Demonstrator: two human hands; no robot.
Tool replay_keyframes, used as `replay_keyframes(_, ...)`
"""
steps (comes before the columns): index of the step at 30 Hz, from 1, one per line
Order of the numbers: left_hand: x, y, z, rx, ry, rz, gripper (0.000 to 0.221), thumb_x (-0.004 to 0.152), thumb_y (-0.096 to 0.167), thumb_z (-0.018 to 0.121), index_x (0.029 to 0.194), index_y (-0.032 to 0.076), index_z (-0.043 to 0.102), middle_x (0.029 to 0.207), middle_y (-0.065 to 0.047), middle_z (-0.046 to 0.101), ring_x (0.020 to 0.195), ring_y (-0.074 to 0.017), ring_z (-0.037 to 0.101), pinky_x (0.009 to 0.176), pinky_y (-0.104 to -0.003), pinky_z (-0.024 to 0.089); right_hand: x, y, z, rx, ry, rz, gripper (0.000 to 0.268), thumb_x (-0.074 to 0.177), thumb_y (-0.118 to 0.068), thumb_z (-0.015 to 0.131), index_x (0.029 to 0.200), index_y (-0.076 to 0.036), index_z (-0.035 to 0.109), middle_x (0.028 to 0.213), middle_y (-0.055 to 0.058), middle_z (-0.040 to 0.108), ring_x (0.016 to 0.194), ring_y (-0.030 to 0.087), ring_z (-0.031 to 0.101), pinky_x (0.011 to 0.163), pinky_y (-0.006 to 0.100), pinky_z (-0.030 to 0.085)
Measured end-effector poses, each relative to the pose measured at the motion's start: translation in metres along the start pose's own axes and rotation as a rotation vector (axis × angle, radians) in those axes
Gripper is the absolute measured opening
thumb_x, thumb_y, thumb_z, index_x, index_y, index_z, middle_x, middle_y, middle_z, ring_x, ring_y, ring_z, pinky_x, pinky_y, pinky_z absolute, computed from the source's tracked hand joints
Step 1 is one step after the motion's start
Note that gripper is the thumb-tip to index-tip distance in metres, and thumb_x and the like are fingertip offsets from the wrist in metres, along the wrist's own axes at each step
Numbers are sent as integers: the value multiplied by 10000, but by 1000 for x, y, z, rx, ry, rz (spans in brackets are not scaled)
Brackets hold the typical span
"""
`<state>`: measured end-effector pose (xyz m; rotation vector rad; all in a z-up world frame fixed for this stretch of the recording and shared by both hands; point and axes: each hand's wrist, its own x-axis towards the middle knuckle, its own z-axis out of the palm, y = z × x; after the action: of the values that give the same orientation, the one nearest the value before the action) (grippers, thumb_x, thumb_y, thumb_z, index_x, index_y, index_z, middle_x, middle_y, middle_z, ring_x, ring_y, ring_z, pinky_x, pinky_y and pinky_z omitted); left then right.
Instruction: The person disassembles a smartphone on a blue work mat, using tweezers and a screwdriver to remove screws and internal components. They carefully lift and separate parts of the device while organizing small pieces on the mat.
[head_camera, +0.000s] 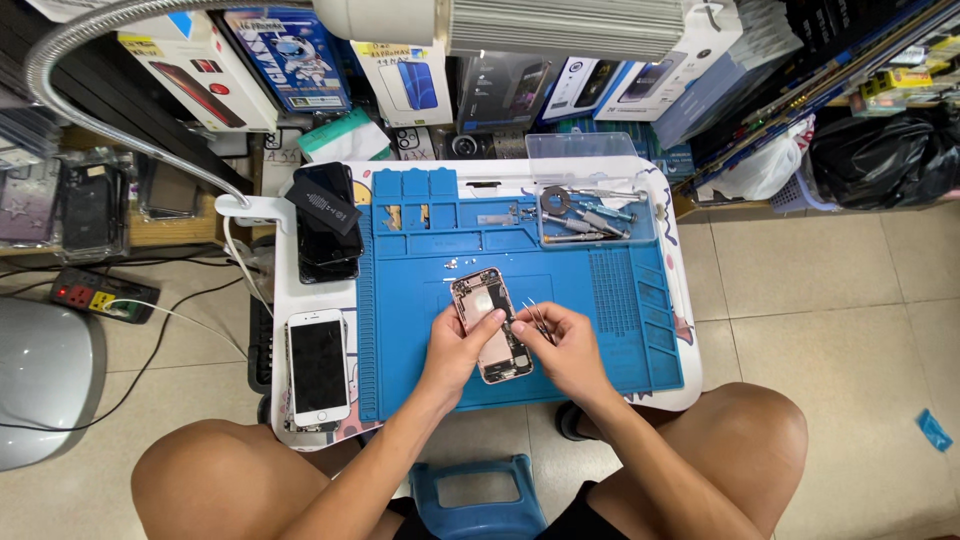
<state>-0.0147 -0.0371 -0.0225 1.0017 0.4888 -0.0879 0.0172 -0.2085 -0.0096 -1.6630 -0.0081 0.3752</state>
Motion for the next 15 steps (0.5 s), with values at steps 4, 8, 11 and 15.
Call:
replay_keyframes(4, 2, 3, -3, -59, 11, -56, 365, 904, 163, 845, 1174, 21, 644, 1019, -154, 801, 813, -198, 771, 756, -365, 669, -11, -10, 5, 80, -49, 16, 211, 983, -147, 703, 1109, 19, 736, 729, 101, 747, 345, 93, 513, 360, 201, 405)
replay_keyframes(8, 3, 13, -5, -166, -24, -67, 346, 940, 162, 787, 1187, 45, 576, 947, -184, 758, 777, -235, 785, 719, -404, 700, -13, -39, 5, 162, -127, -44, 252, 1082, -192, 512, 1071, -8, 684, 835, 176, 774, 331, 103, 500, 361, 211, 387)
replay_keyframes(11, 3, 15, -5, -161, -109, -30, 355, 952, 177, 773, 1209, 40, 569, 923, -179, 733, 759, -224, 778, 680, -393, 703, -15, -40, 3, 146, -202, -86, 183, 1065, -150, 548, 1040, -12, 665, 758, 189, 767, 327, 101, 490, 375, 216, 375)
replay_keyframes(15, -5, 17, -3, -135, -184, 21, 375, 930, 204, 799, 1210, 53, 601, 982, -121, 734, 865, -185, 766, 750, -337, 694, -18, -38, 4, 173, -250, -102, 140, 1043, -119, 581, 1055, -9, 667, 694, 192, 741, 324, 101, 487, 373, 214, 374)
